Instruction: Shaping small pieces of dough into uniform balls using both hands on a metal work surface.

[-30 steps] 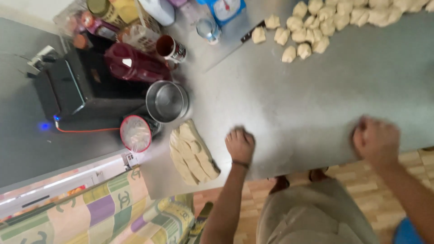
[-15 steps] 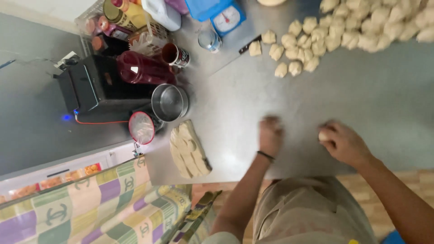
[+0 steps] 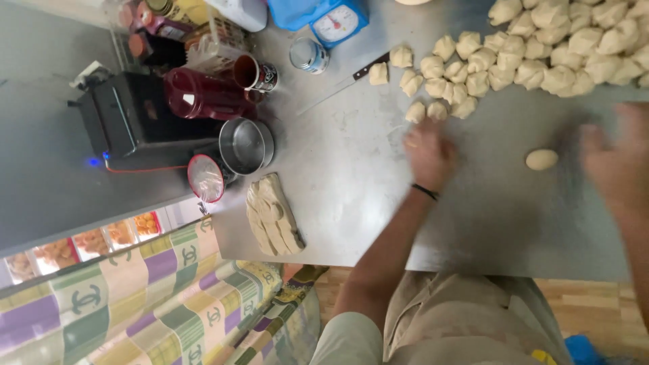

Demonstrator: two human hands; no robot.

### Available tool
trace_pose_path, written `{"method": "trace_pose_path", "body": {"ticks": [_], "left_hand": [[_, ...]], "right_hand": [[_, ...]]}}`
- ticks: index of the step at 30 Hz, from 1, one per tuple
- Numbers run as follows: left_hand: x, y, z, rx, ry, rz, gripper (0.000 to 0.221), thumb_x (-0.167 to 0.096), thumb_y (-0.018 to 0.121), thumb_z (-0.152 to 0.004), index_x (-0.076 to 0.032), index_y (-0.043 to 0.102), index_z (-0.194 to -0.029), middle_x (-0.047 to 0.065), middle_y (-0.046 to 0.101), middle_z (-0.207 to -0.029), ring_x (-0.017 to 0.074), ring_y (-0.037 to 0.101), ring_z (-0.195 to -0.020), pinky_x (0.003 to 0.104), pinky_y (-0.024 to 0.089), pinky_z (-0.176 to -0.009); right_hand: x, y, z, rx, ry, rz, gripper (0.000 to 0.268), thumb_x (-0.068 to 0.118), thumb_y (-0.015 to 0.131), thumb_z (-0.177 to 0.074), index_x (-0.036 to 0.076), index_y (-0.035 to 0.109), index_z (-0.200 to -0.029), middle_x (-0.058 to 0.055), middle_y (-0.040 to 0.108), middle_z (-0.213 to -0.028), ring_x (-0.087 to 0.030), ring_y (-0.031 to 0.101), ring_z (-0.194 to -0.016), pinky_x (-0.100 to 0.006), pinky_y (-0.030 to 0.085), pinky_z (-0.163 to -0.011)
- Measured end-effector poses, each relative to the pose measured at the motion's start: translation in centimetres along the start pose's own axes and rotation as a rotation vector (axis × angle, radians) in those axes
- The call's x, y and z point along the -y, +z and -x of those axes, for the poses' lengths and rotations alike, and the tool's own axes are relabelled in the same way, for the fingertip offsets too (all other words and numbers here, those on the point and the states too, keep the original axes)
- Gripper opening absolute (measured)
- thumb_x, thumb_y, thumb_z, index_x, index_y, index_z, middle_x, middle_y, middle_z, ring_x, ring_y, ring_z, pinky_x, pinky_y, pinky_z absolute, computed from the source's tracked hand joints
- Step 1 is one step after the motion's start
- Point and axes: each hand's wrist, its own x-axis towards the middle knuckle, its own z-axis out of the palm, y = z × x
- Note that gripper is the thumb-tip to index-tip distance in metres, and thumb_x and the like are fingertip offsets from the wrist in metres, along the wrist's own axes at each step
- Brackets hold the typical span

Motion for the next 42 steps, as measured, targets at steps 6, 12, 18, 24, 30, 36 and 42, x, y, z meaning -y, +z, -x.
{"method": "trace_pose_path", "body": {"ticks": [6,12,18,24,30,36,42], "left_hand": [[10.7,2.3,-6.8,0.213,0.08,0.11,0.054,-0.007,0.076,-0.074,-0.01,0.06,-0.126,0.019,0.061,-0.118,0.044,0.061,-0.107,0.052,0.046,-0.102],[10.6,-15.0,5.0,-0.03,-0.183,0.55,0.052,-0.008,0.076,-0.093,0.004,0.055,-0.138,0.027,0.06,-0.127,0.0475,0.063,-0.118,0.048,0.054,-0.103],[22.3,-20.8,26.3,0.139,-0.392,-0.226,0.043,-0.034,0.068,-0.092,-0.006,0.063,-0.125,0.02,0.058,-0.124,0.0429,0.054,-0.111,0.058,0.043,-0.096],[23.4,-16.8,11.5,-0.241,-0.228,-0.291,0.02,-0.015,0.059,-0.079,-0.009,0.067,-0.097,0.017,0.062,-0.103,0.0438,0.055,-0.09,0.057,0.04,-0.084],[21.4,-11.9,9.0,-0.064,-0.048,-0.245,0.013,-0.014,0.053,-0.088,-0.01,0.062,-0.096,0.012,0.062,-0.086,0.0387,0.059,-0.076,0.055,0.042,-0.068],[23.0,-18.9,22.3,0.07,-0.168,-0.249,0.022,-0.019,0.046,-0.095,-0.007,0.064,-0.101,0.013,0.064,-0.096,0.0372,0.059,-0.086,0.055,0.042,-0.082],[21.9,-13.9,7.1,-0.066,-0.262,-0.314,0.022,-0.024,0.052,-0.093,-0.01,0.067,-0.104,0.015,0.067,-0.091,0.0395,0.062,-0.097,0.054,0.04,-0.097]], "right_hand": [[15.8,9.8,-8.6,0.069,0.12,-0.308,0.057,0.017,0.092,-0.08,-0.003,0.053,-0.115,-0.027,0.053,-0.119,-0.049,0.058,-0.1,-0.058,0.051,-0.078],[15.6,12.4,-3.1,0.018,0.36,-0.265,0.046,0.016,0.08,-0.087,0.006,0.058,-0.126,-0.018,0.058,-0.112,-0.045,0.07,-0.094,-0.056,0.059,-0.075],[20.6,1.1,21.2,0.443,0.272,-0.23,0.043,0.032,0.073,-0.09,0.006,0.061,-0.121,-0.02,0.054,-0.108,-0.039,0.058,-0.09,-0.048,0.054,-0.074],[20.2,8.1,12.3,-0.071,0.064,0.239,0.035,0.034,0.073,-0.099,0.007,0.072,-0.12,-0.013,0.056,-0.104,-0.036,0.059,-0.097,-0.048,0.045,-0.078],[27.0,12.4,2.3,0.021,0.174,0.16,0.022,0.03,0.07,-0.104,0.012,0.062,-0.096,-0.015,0.058,-0.094,-0.037,0.052,-0.09,-0.048,0.04,-0.076],[27.0,0.5,15.9,0.592,0.308,0.178,0.033,0.025,0.054,-0.097,0.023,0.074,-0.071,0.004,0.07,-0.077,-0.023,0.068,-0.076,-0.044,0.053,-0.078],[23.3,10.9,4.3,0.169,0.253,0.213,0.017,0.017,0.064,-0.105,0.015,0.058,-0.089,-0.006,0.059,-0.09,-0.033,0.055,-0.085,-0.047,0.04,-0.08]]}}
